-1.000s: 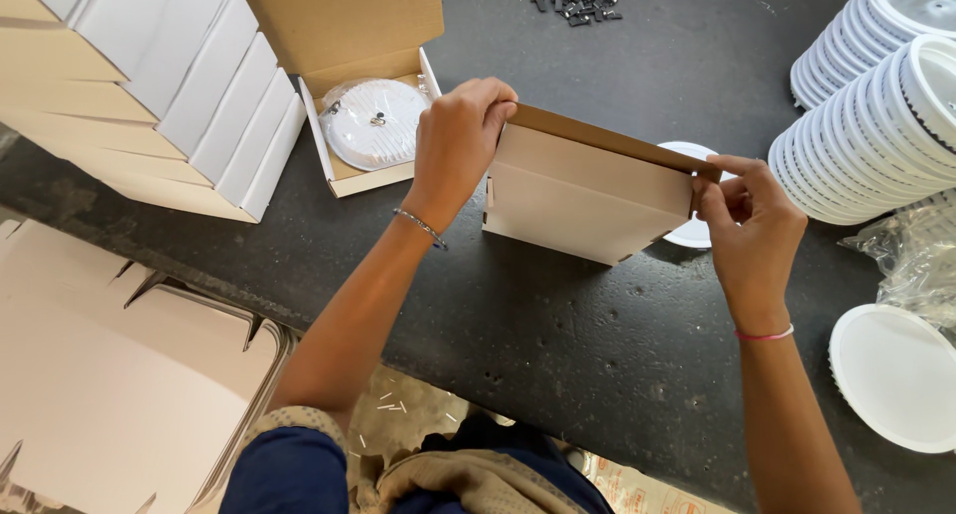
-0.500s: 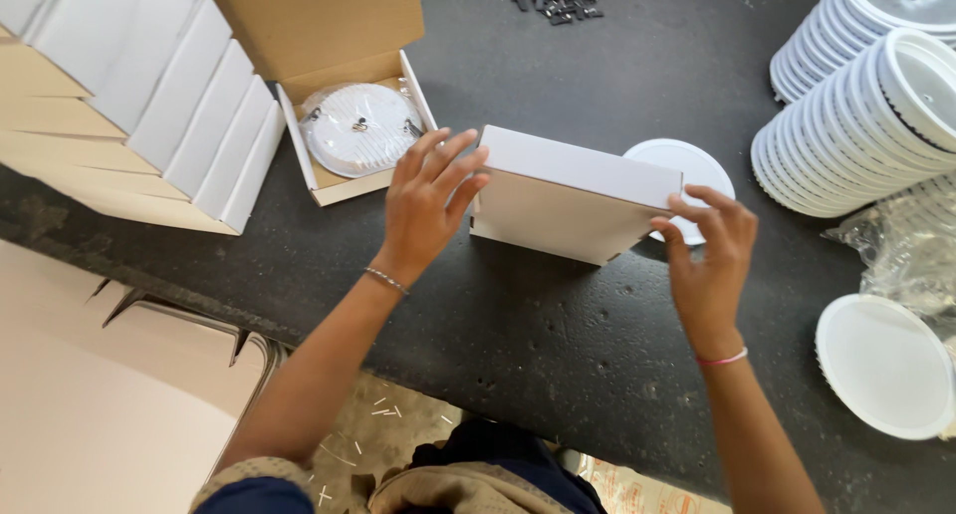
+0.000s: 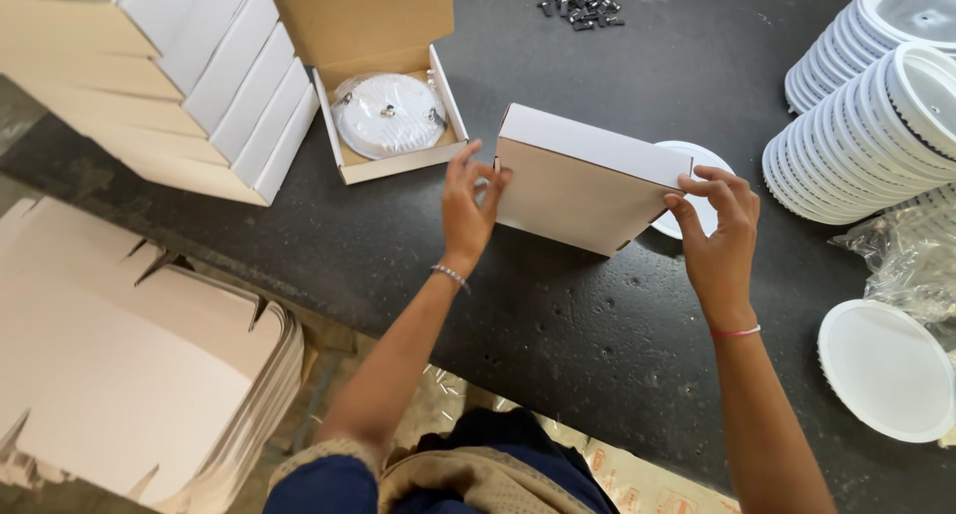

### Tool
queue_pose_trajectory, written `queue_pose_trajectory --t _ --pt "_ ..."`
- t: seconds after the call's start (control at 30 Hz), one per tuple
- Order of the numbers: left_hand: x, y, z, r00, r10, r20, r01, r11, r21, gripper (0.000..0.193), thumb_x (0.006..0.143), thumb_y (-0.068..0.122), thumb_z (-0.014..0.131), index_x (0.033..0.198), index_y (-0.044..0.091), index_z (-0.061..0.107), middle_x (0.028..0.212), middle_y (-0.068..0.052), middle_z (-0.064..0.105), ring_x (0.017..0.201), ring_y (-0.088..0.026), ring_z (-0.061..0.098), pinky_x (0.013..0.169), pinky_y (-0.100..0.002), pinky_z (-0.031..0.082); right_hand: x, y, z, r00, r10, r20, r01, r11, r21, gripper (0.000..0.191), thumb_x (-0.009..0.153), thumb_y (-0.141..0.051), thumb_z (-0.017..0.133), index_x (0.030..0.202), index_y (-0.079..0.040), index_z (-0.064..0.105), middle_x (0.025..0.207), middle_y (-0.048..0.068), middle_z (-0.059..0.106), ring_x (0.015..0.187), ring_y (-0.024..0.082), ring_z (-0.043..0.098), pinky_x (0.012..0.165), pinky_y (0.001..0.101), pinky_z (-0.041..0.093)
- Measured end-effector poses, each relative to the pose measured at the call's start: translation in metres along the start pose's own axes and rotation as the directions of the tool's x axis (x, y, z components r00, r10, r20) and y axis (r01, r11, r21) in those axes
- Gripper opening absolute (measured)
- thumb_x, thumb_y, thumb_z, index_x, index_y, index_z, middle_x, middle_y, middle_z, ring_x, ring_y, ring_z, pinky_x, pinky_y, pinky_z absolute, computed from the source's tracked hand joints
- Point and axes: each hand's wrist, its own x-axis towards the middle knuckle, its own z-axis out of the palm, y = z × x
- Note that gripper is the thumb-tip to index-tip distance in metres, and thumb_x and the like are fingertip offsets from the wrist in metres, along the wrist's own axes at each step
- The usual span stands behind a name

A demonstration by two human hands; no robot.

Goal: The person wipes round white light fixture covers with a cloth, places them into clear plastic bags, and packs the bagged covers into white cardboard boxes, closing the box flaps. They repeat the wipe-bag-box cycle for several covers across the workbench.

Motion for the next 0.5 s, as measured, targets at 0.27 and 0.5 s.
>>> queue_pose_trajectory --t 0.27,0.5 --pt "-0.081 0.033 -0.073 0.432 -0.190 0.882 -0.050 0.971 0.234 0.037 0.076 0.038 0.083 0.102 0.012 0.078 0.129 -0.016 0.064 0.124 -0.031 0.059 0.102 -0.042 0.050 -0.003 0.023 -0.016 0.996 -0.017 0.091 -0.011 0.954 0.299 0.030 0.107 -0.035 0.066 0.103 -0.006 0.072 0.143 0.007 0.058 0.132 0.027 0.051 0.110 0.0453 0.043" --pt "-0.178 0.021 -0.043 0.619 -0.658 0.430 0.657 0.133 -0.742 0.088 0.082 0.055 0.075 0.146 0.003 0.045 0.128 -0.015 0.068 0.119 -0.035 0.063 0.098 -0.055 0.053 -0.080 0.082 0.010 0.618 0.553 0.559 -0.762 0.248 0.597 0.055 0.110 -0.048 0.042 0.136 -0.001 0.055 0.130 0.014 0.052 0.120 0.031 0.048 0.102 0.0546 0.048"
